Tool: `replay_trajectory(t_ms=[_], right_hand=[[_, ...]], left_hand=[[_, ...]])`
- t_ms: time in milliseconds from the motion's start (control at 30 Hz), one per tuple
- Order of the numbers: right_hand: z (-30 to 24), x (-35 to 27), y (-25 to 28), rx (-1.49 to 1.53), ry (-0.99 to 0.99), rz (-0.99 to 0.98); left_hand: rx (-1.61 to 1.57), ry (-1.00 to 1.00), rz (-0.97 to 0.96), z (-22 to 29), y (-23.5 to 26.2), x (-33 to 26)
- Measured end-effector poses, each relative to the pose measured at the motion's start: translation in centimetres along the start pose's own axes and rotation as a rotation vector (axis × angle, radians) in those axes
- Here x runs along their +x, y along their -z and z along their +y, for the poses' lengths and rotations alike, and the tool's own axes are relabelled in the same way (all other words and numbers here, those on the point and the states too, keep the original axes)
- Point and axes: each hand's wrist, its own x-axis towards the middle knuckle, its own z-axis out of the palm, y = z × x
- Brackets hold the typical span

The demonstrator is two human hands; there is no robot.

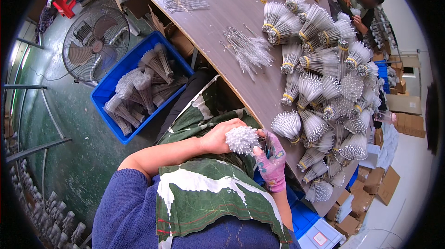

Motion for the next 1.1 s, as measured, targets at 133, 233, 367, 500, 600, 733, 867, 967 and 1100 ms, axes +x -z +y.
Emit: replay_trajectory(t_ms=[133, 233, 367, 500, 600, 733, 867, 967, 1100], right_hand=[[0.1, 0.0, 0.0, -0.024, 0.031, 0.001], [0.0, -0.1, 0.1, -0.016, 0.012, -0.005], [0.1, -0.1, 0.1, -0.040, 0.005, -0.007], [0.2, -0.2, 0.2, -0.038, -0.009, -0.006], [0.2, -0.2, 0.3, -0.039, -0.010, -0.008], [0.2, -0.3, 0.2, -0.010, -0.006, 0.002], [0.1, -0.4, 0.4, -0.021, -0.002, -0.006], [0.3, -0.5, 0.5, -0.020, 0.037, 0.013], [0.1, -0.8, 2.4, 0.404, -0.151, -0.007]], left_hand=[[-0.041, 0.058, -0.017, -0.3, 0.1, -0.2], [-0.067, 0.101, -0.007, -0.4, 0.0, -0.4], [-0.035, 0.106, -0.009, -0.5, -0.1, -0.4], [-0.011, 0.085, -0.011, -0.8, -0.1, -0.5], [0.004, 0.090, -0.020, -0.9, -0.1, -0.5], [-0.069, 0.103, -0.018, -0.6, 0.0, -0.5], [-0.092, 0.136, -0.025, -0.6, 0.0, -0.6], [-0.069, 0.157, -0.038, -0.4, 0.0, -0.4], [-0.042, 0.115, -0.041, -0.8, -0.1, -0.6]])
